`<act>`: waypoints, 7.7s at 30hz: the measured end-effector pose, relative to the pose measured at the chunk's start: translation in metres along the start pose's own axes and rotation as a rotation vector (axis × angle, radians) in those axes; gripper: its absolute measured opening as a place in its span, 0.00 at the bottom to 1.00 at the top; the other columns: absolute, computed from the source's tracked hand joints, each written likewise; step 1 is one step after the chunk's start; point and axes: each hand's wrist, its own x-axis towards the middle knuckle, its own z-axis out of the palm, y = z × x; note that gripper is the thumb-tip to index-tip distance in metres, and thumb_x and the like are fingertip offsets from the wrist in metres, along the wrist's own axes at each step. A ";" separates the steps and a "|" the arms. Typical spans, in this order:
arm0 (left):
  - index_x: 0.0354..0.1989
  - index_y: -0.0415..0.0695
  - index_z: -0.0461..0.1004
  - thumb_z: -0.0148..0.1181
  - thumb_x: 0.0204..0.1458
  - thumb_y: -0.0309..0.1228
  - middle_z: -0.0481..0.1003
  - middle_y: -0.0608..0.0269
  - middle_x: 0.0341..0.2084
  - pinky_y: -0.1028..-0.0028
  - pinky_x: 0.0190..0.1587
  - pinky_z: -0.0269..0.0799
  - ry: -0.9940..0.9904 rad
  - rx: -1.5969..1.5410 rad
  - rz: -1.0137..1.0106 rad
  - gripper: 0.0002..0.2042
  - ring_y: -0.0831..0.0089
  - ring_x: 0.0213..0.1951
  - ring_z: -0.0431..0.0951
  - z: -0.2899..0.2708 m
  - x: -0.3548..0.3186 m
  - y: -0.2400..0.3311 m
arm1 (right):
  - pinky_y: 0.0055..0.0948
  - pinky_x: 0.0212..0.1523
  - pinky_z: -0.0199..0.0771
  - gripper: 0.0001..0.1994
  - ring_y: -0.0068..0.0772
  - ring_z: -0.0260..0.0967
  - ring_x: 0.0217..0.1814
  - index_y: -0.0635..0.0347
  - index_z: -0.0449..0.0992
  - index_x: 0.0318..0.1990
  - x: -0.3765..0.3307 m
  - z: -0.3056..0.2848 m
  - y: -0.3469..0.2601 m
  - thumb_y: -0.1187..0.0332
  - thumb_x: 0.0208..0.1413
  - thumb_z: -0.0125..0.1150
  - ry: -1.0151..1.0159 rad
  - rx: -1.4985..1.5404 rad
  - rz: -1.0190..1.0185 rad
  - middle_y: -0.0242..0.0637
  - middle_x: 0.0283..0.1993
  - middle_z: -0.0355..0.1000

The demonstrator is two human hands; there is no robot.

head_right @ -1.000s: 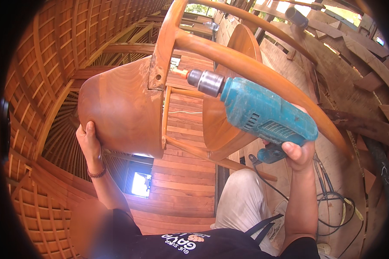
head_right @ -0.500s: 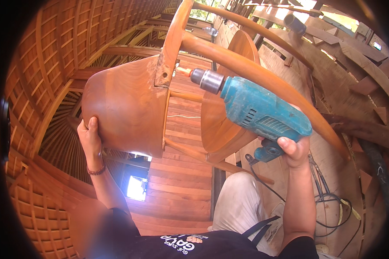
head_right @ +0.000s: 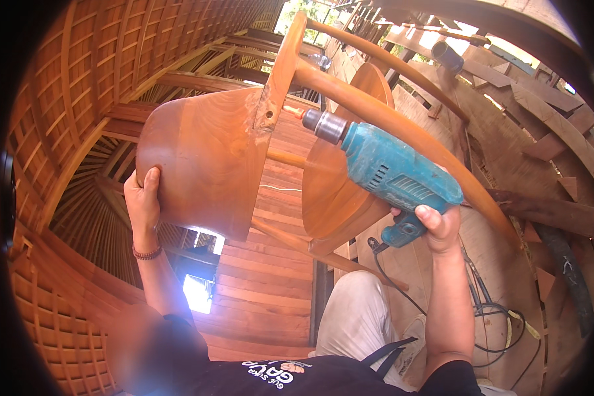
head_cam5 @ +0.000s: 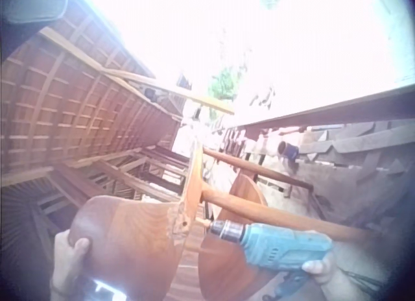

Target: The person assembles a wooden chair by attaching the seat to the frame using a corded drill and an angle grinder. They position the seat, drill screws into the joints, and smooth the edges of the seat with the grinder.

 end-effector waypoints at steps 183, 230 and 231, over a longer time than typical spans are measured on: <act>0.49 0.32 0.72 0.58 0.62 0.38 0.77 0.59 0.44 0.72 0.51 0.71 -0.165 -0.206 -0.147 0.19 0.74 0.44 0.76 -0.023 0.044 -0.058 | 0.29 0.33 0.79 0.21 0.34 0.77 0.37 0.72 0.70 0.51 -0.033 0.000 0.009 0.68 0.51 0.64 0.032 0.026 0.061 0.48 0.39 0.76; 0.44 0.36 0.76 0.59 0.61 0.40 0.78 0.64 0.38 0.75 0.44 0.72 -0.297 -0.142 -0.050 0.17 0.78 0.38 0.76 -0.020 0.035 -0.027 | 0.33 0.31 0.80 0.19 0.37 0.76 0.36 0.69 0.71 0.47 -0.020 0.006 0.040 0.68 0.49 0.64 -0.001 0.164 0.157 0.45 0.36 0.73; 0.44 0.36 0.76 0.59 0.61 0.40 0.78 0.65 0.38 0.75 0.44 0.72 -0.297 -0.139 -0.052 0.17 0.78 0.38 0.76 -0.019 0.034 -0.028 | 0.33 0.31 0.80 0.19 0.37 0.76 0.36 0.69 0.71 0.47 -0.020 0.005 0.042 0.68 0.49 0.64 0.004 0.160 0.159 0.45 0.36 0.73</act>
